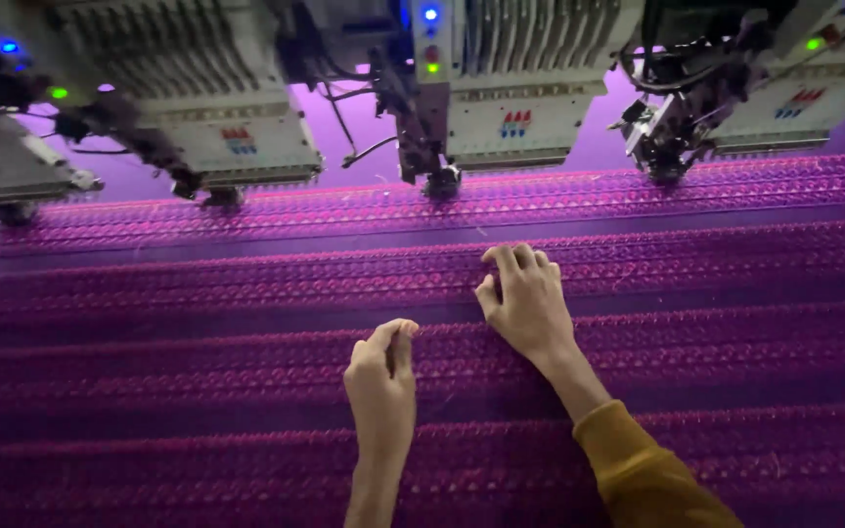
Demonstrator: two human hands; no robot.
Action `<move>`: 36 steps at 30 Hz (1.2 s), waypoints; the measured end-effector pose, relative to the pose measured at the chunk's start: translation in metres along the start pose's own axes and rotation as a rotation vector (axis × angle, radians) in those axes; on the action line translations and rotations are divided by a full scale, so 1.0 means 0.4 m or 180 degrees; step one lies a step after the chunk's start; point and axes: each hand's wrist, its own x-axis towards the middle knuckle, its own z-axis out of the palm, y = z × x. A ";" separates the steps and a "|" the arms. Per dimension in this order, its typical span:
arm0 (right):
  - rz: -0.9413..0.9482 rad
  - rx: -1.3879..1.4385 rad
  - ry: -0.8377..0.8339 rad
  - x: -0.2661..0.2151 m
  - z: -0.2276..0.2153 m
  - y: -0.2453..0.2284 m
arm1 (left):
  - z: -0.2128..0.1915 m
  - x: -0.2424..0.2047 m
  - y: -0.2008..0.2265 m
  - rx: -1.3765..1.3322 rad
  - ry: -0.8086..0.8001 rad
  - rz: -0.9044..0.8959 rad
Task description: Monitoring and smoothing fabric on a multi-head industrial embroidery machine to ensure proper operation.
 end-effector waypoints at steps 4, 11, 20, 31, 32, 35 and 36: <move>-0.0251 -0.0742 0.0237 -0.056 0.048 -0.082 | -0.066 -0.011 -0.053 0.0075 0.0189 -0.0046; -0.0599 -0.1118 0.0146 -0.118 0.157 -0.304 | -0.258 0.045 -0.200 0.0955 0.0648 -0.0234; -0.0508 -0.0947 -0.0613 -0.092 0.271 -0.624 | -0.517 0.219 -0.422 0.1474 0.0627 -0.0371; -0.0270 -0.1127 -0.0645 -0.046 0.393 -0.793 | -0.669 0.412 -0.643 0.1795 -0.0558 -0.0214; -0.0225 -0.1138 -0.0671 -0.041 0.400 -0.799 | -0.663 0.408 -0.637 0.1889 -0.0502 -0.0235; -0.0188 -0.1090 -0.0724 -0.022 0.421 -0.841 | -0.657 0.398 -0.622 0.2263 -0.0459 0.0134; -0.0166 -0.1034 -0.0761 -0.023 0.426 -0.855 | -0.654 0.387 -0.618 0.2536 -0.0503 0.0538</move>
